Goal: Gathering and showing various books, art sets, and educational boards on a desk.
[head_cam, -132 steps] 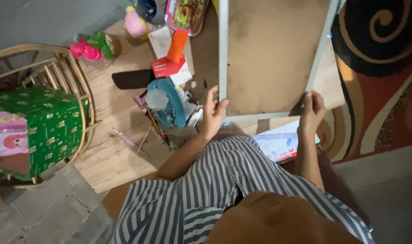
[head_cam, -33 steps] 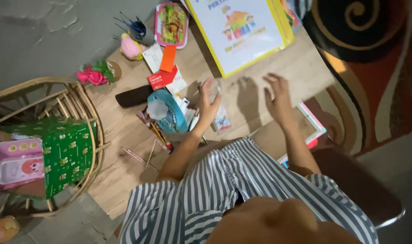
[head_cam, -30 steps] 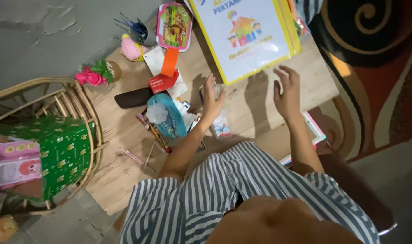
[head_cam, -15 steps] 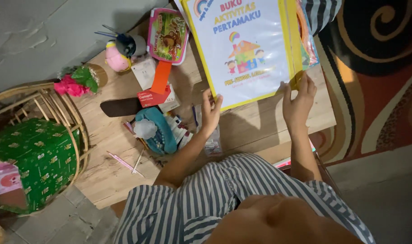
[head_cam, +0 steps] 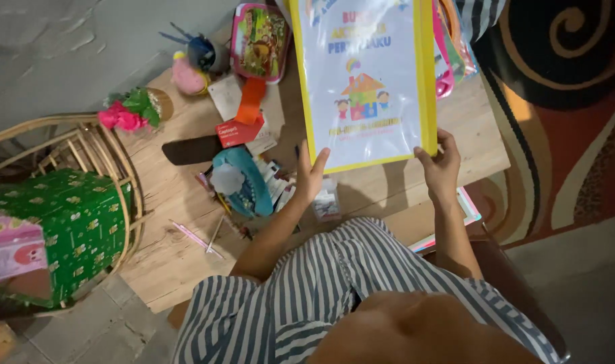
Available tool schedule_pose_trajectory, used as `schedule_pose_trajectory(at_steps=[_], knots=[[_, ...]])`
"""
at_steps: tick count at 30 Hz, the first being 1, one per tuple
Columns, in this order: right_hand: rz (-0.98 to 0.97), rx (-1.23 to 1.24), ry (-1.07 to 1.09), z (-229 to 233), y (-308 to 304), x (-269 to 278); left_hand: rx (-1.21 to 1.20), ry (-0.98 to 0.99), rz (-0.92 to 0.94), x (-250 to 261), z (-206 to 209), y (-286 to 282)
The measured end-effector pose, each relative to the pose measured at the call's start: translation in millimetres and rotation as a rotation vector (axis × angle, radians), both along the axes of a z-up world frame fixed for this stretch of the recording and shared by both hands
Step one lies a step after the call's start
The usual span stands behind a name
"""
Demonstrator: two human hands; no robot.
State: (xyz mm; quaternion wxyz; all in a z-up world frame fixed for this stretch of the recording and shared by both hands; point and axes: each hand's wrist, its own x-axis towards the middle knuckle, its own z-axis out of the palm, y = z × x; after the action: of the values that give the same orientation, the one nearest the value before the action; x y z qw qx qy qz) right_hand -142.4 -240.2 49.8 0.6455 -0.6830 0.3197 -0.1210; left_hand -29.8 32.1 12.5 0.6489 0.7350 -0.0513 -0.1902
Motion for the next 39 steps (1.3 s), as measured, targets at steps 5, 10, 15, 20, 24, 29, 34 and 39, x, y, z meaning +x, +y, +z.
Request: schedule_pose_trajectory(at_steps=[5,10,15,20,24,29,34,39], knots=[[-0.031,0.303,-0.004,4,35,-83,-0.126,0.038,-0.1,-58,32,57],[0.058,0.393,0.061,9,86,-210,-0.246,0.188,-0.352,-114,68,120],[-0.262,0.567,-0.106,11,173,-321,-0.004,0.034,-0.721,-189,67,163],[-0.57,0.498,0.026,-45,238,-442,0.046,0.003,-0.863,-258,23,150],[-0.714,0.391,0.071,-95,263,-502,0.178,-0.069,-0.939,-292,-39,123],[-0.814,0.376,0.09,-202,255,-532,0.297,-0.093,-0.952,-311,-147,84],[-0.825,0.235,0.301,-282,193,-530,0.431,-0.213,-0.939,-329,-239,32],[-0.804,0.226,0.24,-386,150,-527,0.482,-0.285,-0.755,-339,-300,-4]])
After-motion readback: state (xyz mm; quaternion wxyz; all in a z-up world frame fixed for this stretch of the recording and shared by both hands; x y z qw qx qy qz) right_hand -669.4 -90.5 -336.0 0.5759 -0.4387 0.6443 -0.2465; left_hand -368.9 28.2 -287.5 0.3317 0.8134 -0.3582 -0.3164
